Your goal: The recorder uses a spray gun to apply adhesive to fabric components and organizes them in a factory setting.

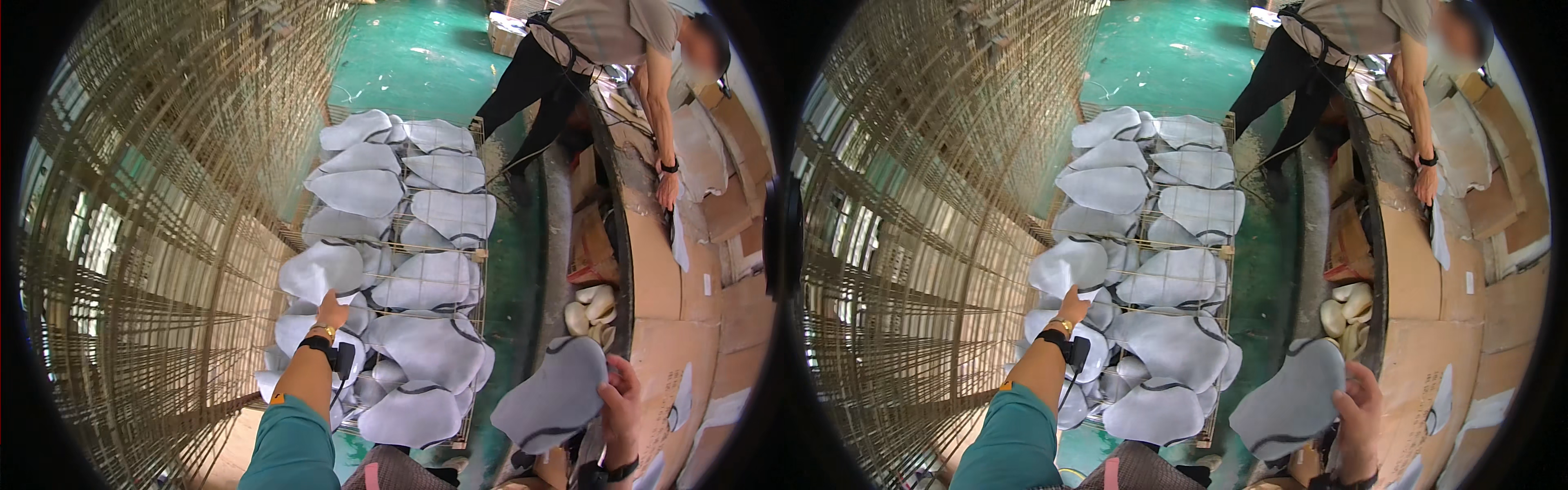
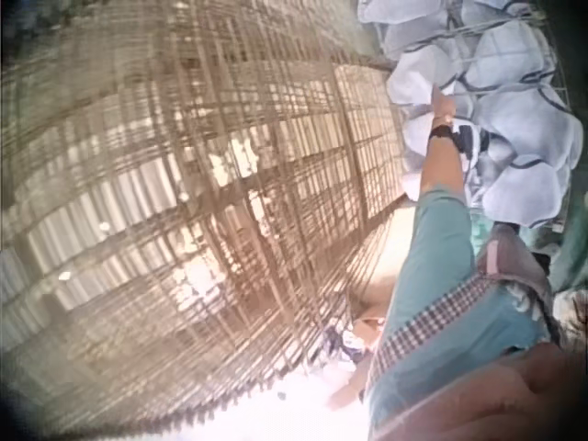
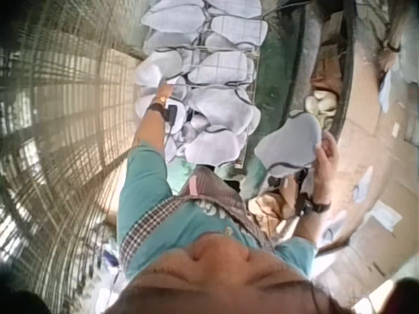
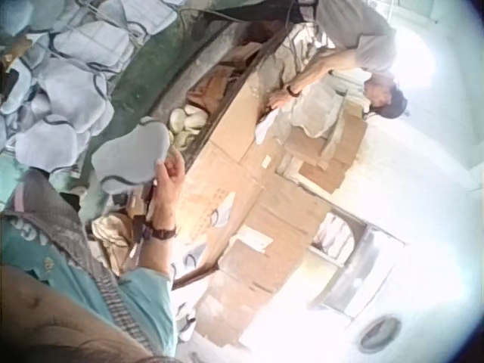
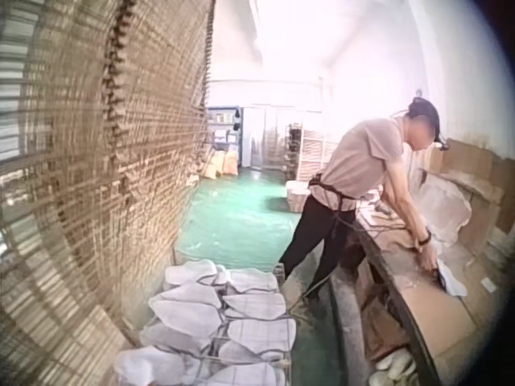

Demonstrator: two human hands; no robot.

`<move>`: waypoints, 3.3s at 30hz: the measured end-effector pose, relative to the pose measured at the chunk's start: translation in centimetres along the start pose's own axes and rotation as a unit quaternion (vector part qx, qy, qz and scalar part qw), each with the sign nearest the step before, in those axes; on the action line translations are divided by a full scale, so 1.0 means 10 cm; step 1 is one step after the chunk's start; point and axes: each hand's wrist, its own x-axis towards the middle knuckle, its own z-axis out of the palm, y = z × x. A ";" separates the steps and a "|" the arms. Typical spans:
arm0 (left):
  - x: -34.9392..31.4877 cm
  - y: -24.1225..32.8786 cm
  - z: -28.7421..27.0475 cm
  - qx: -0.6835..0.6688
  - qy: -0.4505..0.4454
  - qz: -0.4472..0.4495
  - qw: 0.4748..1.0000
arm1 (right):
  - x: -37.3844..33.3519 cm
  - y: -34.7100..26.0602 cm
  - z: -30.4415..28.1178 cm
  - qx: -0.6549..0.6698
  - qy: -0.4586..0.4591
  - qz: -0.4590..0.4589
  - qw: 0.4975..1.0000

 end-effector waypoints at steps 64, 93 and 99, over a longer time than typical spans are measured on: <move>-10.70 1.76 2.06 -0.101 -0.717 0.360 0.589 | -9.61 5.70 -0.10 0.389 0.805 0.235 0.381; -15.52 2.07 1.84 -0.010 -0.744 0.421 0.519 | -12.28 5.21 -6.01 0.158 0.701 0.231 0.656; -16.37 1.87 1.76 0.073 -0.817 0.387 0.421 | -13.27 5.27 -6.82 0.177 0.814 0.126 0.538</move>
